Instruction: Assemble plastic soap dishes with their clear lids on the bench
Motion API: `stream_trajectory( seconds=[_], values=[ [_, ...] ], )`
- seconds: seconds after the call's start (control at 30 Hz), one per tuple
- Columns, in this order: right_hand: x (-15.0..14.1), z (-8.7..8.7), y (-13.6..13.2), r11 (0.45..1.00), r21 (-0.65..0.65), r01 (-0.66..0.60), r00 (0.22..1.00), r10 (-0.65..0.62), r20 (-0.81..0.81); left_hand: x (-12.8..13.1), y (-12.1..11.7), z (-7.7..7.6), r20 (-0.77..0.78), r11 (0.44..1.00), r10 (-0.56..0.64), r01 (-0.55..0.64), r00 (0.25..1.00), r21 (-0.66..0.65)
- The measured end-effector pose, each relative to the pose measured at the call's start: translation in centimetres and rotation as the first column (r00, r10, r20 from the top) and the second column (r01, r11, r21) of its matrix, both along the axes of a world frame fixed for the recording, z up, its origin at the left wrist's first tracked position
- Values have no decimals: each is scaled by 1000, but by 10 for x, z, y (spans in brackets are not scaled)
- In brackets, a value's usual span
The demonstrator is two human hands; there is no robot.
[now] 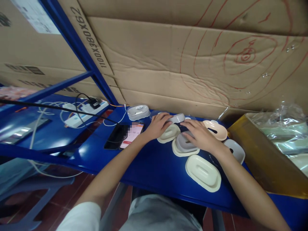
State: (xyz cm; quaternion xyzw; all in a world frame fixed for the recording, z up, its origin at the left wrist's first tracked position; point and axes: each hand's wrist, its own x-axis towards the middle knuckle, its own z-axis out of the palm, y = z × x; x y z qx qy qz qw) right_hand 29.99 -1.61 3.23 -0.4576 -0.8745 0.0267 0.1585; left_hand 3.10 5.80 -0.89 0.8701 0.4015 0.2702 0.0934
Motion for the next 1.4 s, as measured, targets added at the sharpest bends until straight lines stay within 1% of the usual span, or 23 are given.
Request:
stream_trajectory(
  seconds=[0.1,0.2,0.3,0.37,0.47,0.53,0.6,0.67,0.8,0.9,1.0,1.1,1.2,1.3,1.37,1.4],
  values=[
    [1,3,-1,1000,12,-5,1000,5,23,-19,16,6,-36,998,55,-55,998,-7],
    [1,4,-1,999,29,-21,999,20,34,-48,36,8,-80,980,195,-197,978,-20],
    [0,4,-2,999,41,-34,999,33,30,-80,57,3,-148,927,362,-372,921,-48],
    [0,4,-2,998,49,-33,999,31,32,-101,68,-1,-193,890,430,-451,882,-74],
    [0,3,-2,998,59,-22,999,19,41,-125,80,-7,-235,856,468,-503,852,-117],
    [0,2,-1,998,57,-21,999,19,43,-136,84,-10,-238,838,489,-528,839,-140],
    [1,0,0,999,46,-27,999,24,44,-143,86,-10,-220,827,504,-540,835,-156],
    [1,-1,1,999,34,-38,998,37,44,-146,87,-11,-178,830,506,-533,844,-164],
    [1,-3,3,998,6,-55,997,55,45,-142,88,-13,-24,872,467,-465,884,-152],
    [1,-5,4,999,-12,-46,997,47,59,-135,86,-14,107,899,436,-427,893,-98],
    [2,-7,4,999,-21,-49,997,50,67,-123,77,-12,182,928,370,-370,911,-37],
    [2,-9,6,998,-22,-51,996,52,67,-98,63,-11,174,977,207,-211,963,9],
    [2,-12,6,998,-26,-49,996,50,70,-61,46,-18,137,998,57,-62,989,32],
    [1,-15,7,999,-21,-48,995,50,89,-26,34,-25,93,999,3,-6,996,33],
    [1,-17,7,999,-15,-47,994,48,100,-16,30,-25,53,999,-6,4,999,38],
    [2,-18,7,999,-13,-46,994,47,102,-16,29,-23,33,999,1,-2,999,42]
  ],
)
